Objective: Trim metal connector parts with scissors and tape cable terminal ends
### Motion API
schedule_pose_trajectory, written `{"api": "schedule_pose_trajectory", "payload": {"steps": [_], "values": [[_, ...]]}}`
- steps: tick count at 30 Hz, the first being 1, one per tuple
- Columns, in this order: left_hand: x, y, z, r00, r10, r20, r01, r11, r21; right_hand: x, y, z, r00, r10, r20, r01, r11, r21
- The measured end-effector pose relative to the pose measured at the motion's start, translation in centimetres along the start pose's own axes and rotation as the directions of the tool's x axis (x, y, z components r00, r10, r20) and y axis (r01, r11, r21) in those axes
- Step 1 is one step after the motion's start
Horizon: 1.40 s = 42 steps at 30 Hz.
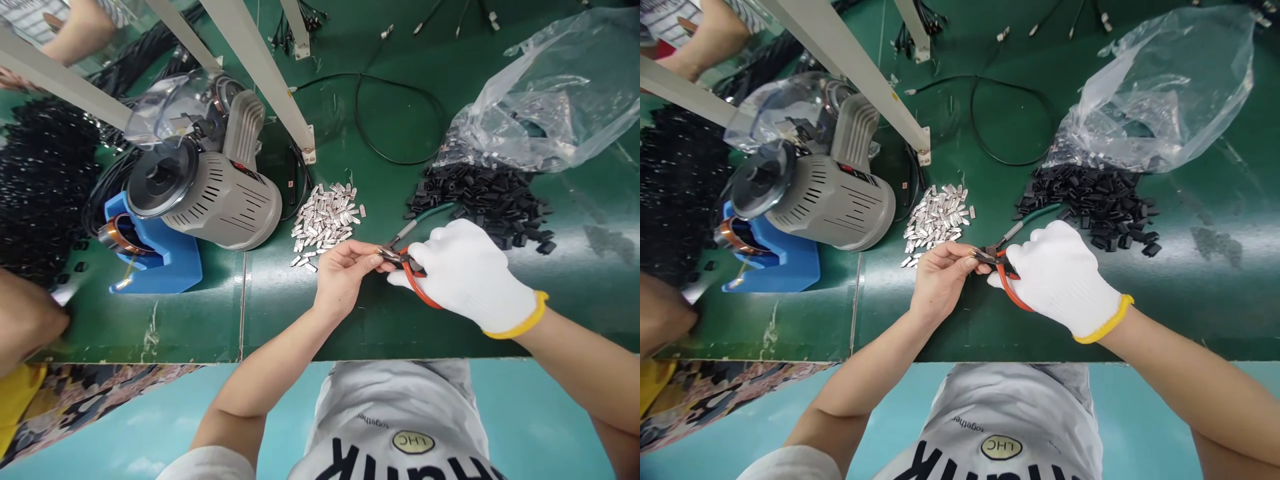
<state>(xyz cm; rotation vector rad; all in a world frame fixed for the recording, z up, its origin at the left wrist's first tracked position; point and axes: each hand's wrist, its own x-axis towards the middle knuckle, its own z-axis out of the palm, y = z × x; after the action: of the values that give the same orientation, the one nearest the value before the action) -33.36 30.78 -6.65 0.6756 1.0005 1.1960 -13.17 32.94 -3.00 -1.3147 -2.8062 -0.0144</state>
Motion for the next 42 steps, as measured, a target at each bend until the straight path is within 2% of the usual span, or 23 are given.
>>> {"api": "schedule_pose_trajectory", "payload": {"steps": [7, 11, 17, 23, 28, 35, 42], "values": [[0.1, -0.1, 0.0, 1.000, -0.006, 0.009, 0.006, 1.000, -0.006, 0.0, 0.0, 0.5, 0.998, -0.062, 0.000, 0.062, 0.993, -0.104], [0.1, -0.1, 0.1, 1.000, 0.004, 0.022, -0.003, 1.000, -0.028, -0.1, -0.1, 1.3, 0.996, -0.047, -0.070, 0.036, 0.987, -0.153], [0.1, -0.2, 0.0, 0.999, 0.015, 0.034, -0.015, 1.000, -0.015, -0.4, -0.2, 1.5, 0.997, -0.024, -0.075, 0.012, 0.988, -0.157], [0.1, -0.2, 0.0, 1.000, 0.013, 0.026, -0.013, 1.000, 0.009, -0.6, -0.2, 1.5, 0.999, 0.009, -0.034, -0.012, 0.996, -0.091], [0.2, -0.1, 0.0, 0.998, 0.006, 0.063, -0.005, 1.000, -0.014, -0.7, 0.2, 1.4, 1.000, 0.013, 0.011, -0.013, 1.000, -0.025], [0.2, 0.1, -0.1, 0.995, -0.028, 0.095, 0.028, 1.000, 0.003, -0.8, 0.5, 1.5, 0.999, -0.003, 0.041, -0.003, 0.990, 0.142], [0.1, 0.5, -0.2, 0.996, 0.021, 0.089, -0.022, 1.000, 0.013, -0.5, 0.2, 0.7, 1.000, 0.004, -0.004, -0.004, 0.996, 0.089]]}}
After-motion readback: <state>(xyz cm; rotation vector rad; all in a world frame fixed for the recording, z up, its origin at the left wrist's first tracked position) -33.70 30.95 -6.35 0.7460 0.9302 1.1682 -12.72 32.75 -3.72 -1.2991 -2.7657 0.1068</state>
